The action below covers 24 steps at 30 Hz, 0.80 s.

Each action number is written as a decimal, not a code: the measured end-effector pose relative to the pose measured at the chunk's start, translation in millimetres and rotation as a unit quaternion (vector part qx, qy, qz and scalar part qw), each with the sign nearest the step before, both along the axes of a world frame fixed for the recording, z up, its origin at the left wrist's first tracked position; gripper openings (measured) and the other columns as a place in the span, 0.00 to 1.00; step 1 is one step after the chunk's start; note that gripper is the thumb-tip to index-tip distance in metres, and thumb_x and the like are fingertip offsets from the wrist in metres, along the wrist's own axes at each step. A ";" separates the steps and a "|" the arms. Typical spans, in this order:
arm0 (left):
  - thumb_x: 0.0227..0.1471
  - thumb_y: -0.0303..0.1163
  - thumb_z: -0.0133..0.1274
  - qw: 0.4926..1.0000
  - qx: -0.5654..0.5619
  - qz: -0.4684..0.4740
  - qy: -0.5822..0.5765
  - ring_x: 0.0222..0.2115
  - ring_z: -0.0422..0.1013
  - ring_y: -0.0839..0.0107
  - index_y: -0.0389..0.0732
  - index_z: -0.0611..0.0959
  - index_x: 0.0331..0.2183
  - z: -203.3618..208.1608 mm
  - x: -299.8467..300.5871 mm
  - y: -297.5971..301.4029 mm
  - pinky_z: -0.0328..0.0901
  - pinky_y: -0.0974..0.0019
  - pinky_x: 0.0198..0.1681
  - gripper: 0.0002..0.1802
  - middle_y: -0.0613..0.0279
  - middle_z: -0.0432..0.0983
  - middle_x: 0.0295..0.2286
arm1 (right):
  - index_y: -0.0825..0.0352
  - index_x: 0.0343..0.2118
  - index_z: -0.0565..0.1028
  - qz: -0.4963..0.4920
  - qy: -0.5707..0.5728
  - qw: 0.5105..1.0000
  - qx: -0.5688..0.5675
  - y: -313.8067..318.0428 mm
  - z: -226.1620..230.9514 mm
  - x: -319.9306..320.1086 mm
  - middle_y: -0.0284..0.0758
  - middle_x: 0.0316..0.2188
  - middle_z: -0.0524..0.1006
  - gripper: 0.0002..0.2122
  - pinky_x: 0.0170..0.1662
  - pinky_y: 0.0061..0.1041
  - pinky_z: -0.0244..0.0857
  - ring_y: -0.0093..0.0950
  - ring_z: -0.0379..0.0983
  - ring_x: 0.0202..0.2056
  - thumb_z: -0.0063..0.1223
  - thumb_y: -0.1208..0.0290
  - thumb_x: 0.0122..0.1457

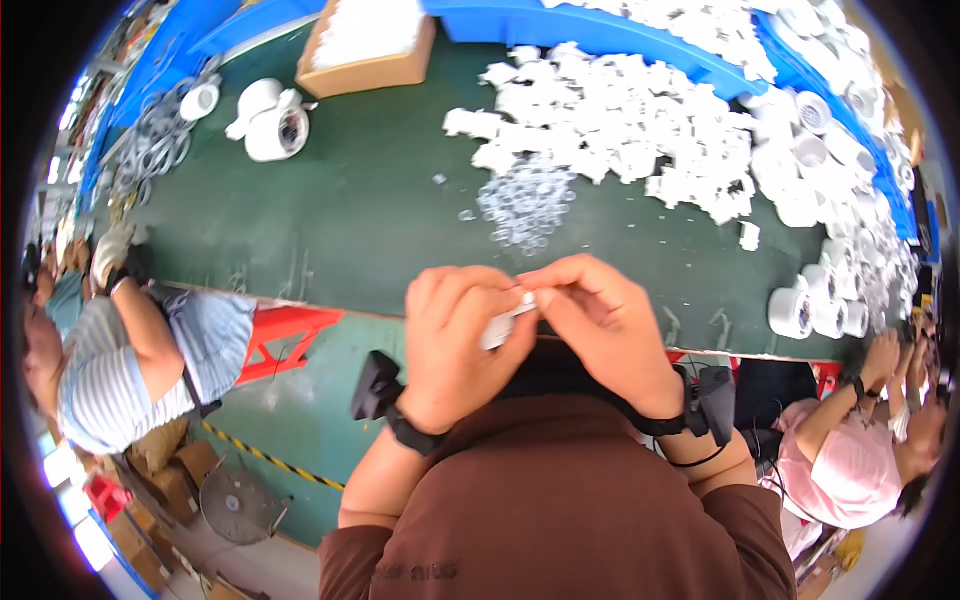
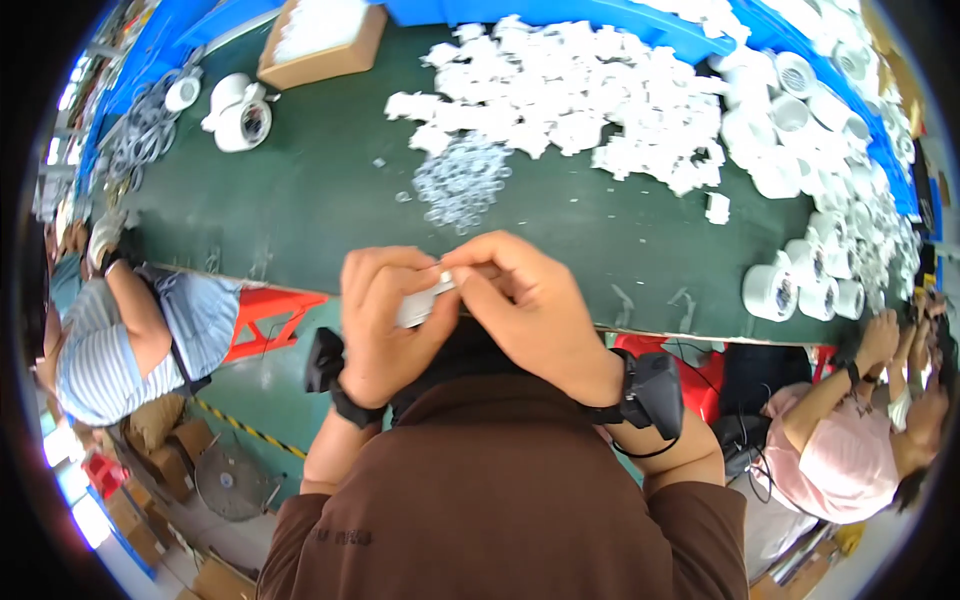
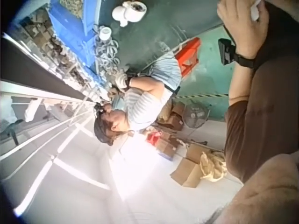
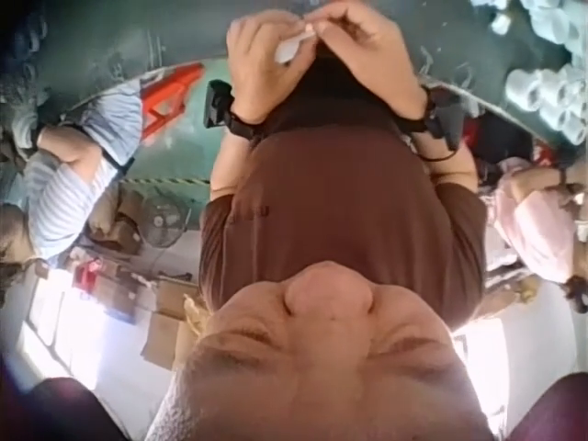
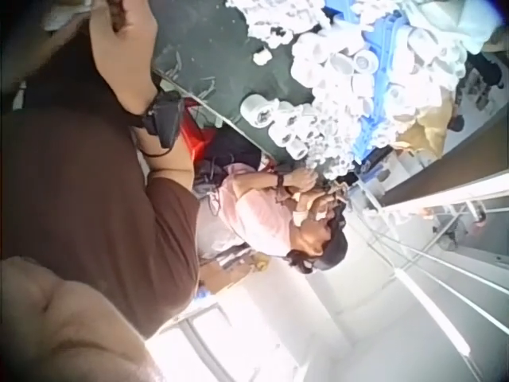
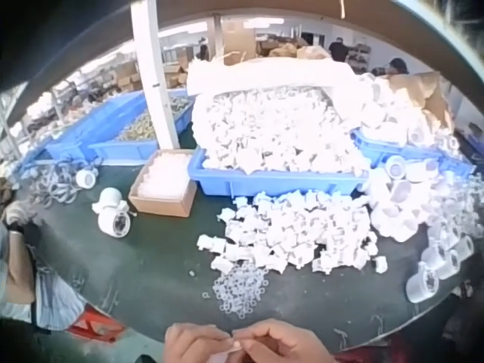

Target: The person picks up a camera housing and a small white component, fits them together by hand, and then places the assembled unit onto the table.

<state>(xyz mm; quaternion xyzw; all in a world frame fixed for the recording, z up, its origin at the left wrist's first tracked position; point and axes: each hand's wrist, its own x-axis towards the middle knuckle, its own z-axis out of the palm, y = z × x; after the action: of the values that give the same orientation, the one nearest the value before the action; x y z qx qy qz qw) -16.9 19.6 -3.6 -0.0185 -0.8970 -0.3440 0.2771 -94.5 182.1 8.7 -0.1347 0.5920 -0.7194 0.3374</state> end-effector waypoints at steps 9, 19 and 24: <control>0.66 0.34 0.51 0.948 0.069 0.309 -0.024 0.63 0.55 0.54 0.37 0.61 0.66 -6.9 14.7 -89.0 0.56 0.53 0.64 0.32 0.47 0.49 0.65 | 0.65 0.41 0.79 -0.186 0.569 0.656 0.459 106.4 29.6 -33.4 0.39 0.40 0.77 0.10 0.51 0.39 0.66 0.42 0.72 0.45 0.65 0.73 0.56; 0.61 0.29 0.57 0.978 0.073 0.192 -0.029 0.63 0.54 0.55 0.37 0.66 0.63 -11.3 4.6 -42.6 0.58 0.51 0.63 0.32 0.47 0.47 0.66 | 0.64 0.56 0.65 -0.189 0.304 0.658 0.663 204.8 40.3 -39.9 0.43 0.39 0.79 0.29 0.45 0.36 0.70 0.42 0.77 0.40 0.66 0.59 0.56; 0.57 0.23 0.57 0.967 0.203 -0.011 -0.155 0.51 0.71 0.58 0.35 0.80 0.49 16.4 12.0 -15.2 0.65 0.60 0.55 0.17 0.52 0.76 0.47 | 0.65 0.55 0.64 -0.137 0.345 0.850 0.373 139.0 42.9 -20.9 0.36 0.46 0.75 0.31 0.49 0.26 0.66 0.24 0.73 0.44 0.69 0.77 0.50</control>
<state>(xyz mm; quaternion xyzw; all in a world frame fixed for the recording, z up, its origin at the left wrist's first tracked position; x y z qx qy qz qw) -4.9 4.4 12.8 0.0822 -0.8404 -0.5200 0.1286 -115.4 321.1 51.6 -0.1556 0.9065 -0.3909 0.0339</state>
